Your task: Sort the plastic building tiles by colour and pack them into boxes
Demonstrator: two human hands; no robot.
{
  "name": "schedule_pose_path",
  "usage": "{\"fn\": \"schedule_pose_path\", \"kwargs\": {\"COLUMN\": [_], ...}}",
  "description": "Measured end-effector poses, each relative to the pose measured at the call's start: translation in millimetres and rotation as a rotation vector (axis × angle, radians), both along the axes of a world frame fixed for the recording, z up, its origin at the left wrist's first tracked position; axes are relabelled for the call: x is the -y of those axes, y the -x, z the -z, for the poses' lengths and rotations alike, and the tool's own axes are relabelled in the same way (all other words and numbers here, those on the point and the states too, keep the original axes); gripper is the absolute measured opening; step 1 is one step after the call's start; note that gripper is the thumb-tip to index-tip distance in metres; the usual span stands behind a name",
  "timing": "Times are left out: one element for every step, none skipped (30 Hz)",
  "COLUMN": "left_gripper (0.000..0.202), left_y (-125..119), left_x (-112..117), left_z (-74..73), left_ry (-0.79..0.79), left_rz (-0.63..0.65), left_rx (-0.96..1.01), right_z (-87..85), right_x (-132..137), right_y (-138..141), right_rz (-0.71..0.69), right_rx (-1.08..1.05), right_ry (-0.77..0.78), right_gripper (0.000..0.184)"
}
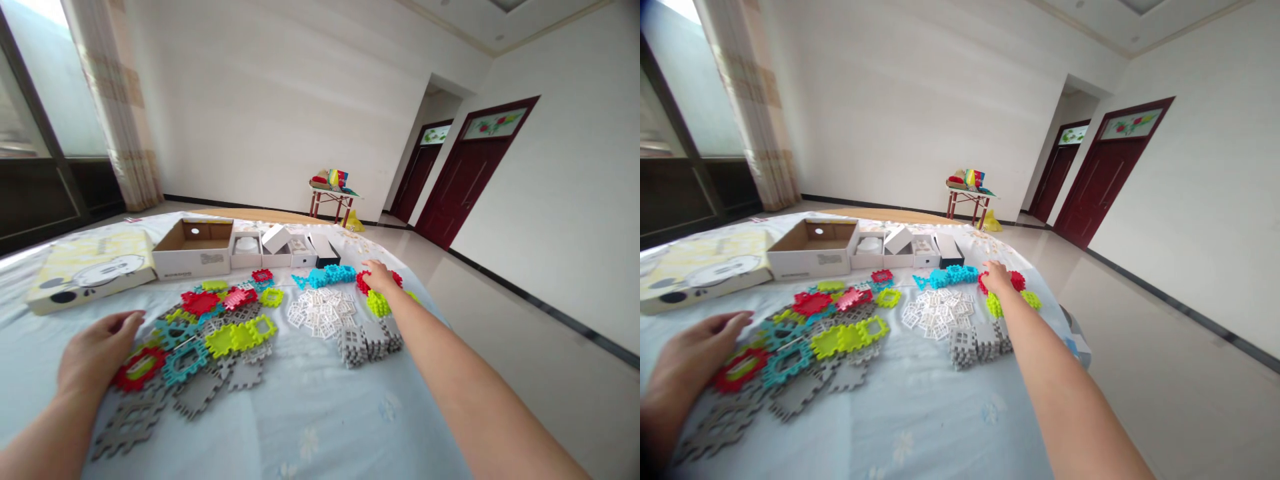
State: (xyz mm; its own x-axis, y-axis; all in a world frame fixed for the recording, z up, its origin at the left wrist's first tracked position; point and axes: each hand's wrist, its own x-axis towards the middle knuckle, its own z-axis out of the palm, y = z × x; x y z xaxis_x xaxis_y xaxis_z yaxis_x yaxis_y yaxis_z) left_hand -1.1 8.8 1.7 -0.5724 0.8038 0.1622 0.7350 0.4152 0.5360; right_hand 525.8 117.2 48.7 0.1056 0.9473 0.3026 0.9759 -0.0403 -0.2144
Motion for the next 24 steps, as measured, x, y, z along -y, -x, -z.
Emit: {"fn": "schedule_pose_path", "kwargs": {"left_gripper": [0.051,0.049,0.048,0.047,0.046,0.045,0.045,0.045,0.045,0.045,0.045,0.044,0.044,0.044,0.044,0.044,0.044,0.044,0.044,0.044,0.044,0.044,0.044,0.043], "left_y": [-1.6,-3.0,-4.0,-4.9,-5.5,-6.0,-6.4,-6.6,-6.8,-6.9,-7.0,-7.2,-7.4,-7.8,-8.2,-8.7,-9.2,-9.7,-10.2,-10.5,-10.6,-10.7,-10.7,-10.7], "left_x": [0.9,1.7,2.4,3.0,3.6,4.2,4.7,5.2,5.5,5.7,5.7,5.6,5.5,5.5,5.6,5.8,6.3,6.9,7.5,8.2,8.7,9.2,9.5,9.6], "left_z": [-1.2,-2.0,-2.7,-3.2,-3.5,-3.6,-3.7,-3.6,-3.4,-3.1,-2.8,-2.6,-2.6,-2.7,-3.0,-3.6,-4.2,-5.0,-5.6,-6.2,-6.6,-6.8,-6.9,-6.9], "left_ry": [-0.008,-0.017,-0.024,-0.029,-0.033,-0.037,-0.039,-0.042,-0.045,-0.051,-0.058,-0.063,-0.068,-0.071,-0.072,-0.074,-0.076,-0.076,-0.075,-0.074,-0.072,-0.071,-0.074,-0.079], "left_rz": [-0.001,-0.003,-0.002,-0.002,-0.002,-0.003,-0.004,-0.004,-0.004,-0.003,-0.004,-0.006,-0.006,-0.004,-0.001,0.000,0.001,0.003,0.002,0.001,0.002,0.005,0.007,0.007], "left_rx": [0.008,0.019,0.030,0.042,0.052,0.060,0.068,0.078,0.089,0.099,0.106,0.111,0.112,0.110,0.106,0.102,0.100,0.100,0.101,0.104,0.108,0.112,0.114,0.116], "right_z": [-1.4,-2.8,-4.1,-5.3,-6.3,-7.0,-7.3,-7.2,-6.7,-5.8,-4.6,-3.1,-1.3,0.7,2.9,5.4,8.0,10.7,13.4,16.0,18.4,20.4,22.0,22.9], "right_x": [0.6,1.2,2.0,3.1,4.6,6.8,9.5,12.8,16.4,20.3,24.1,27.8,31.1,34.1,36.5,38.4,39.8,40.7,41.3,41.6,41.7,41.9,42.3,42.9], "right_y": [9.1,19.9,32.4,46.3,61.4,77.5,94.2,111.3,128.6,145.9,162.8,179.2,194.9,209.6,223.3,235.7,246.6,256.1,263.9,270.1,274.6,277.4,278.7,278.6], "right_rz": [-0.025,-0.058,-0.099,-0.147,-0.202,-0.260,-0.319,-0.383,-0.445,-0.495,-0.544,-0.592,-0.632,-0.658,-0.680,-0.687,-0.687,-0.678,-0.662,-0.643,-0.621,-0.601,-0.586,-0.578], "right_rx": [-0.006,-0.014,-0.021,-0.029,-0.037,-0.045,-0.054,-0.062,-0.069,-0.083,-0.098,-0.113,-0.125,-0.134,-0.136,-0.136,-0.129,-0.118,-0.104,-0.086,-0.068,-0.050,-0.036,-0.025], "right_ry": [-0.024,-0.040,-0.046,-0.046,-0.039,-0.029,-0.016,-0.004,0.008,0.022,0.034,0.043,0.047,0.046,0.051,0.054,0.058,0.063,0.066,0.071,0.078,0.087,0.095,0.101], "right_gripper": [0.042,0.041,0.040,0.039,0.038,0.037,0.036,0.035,0.034,0.033,0.032,0.031,0.031,0.033,0.035,0.037,0.042,0.046,0.051,0.055,0.057,0.057,0.055,0.052]}}
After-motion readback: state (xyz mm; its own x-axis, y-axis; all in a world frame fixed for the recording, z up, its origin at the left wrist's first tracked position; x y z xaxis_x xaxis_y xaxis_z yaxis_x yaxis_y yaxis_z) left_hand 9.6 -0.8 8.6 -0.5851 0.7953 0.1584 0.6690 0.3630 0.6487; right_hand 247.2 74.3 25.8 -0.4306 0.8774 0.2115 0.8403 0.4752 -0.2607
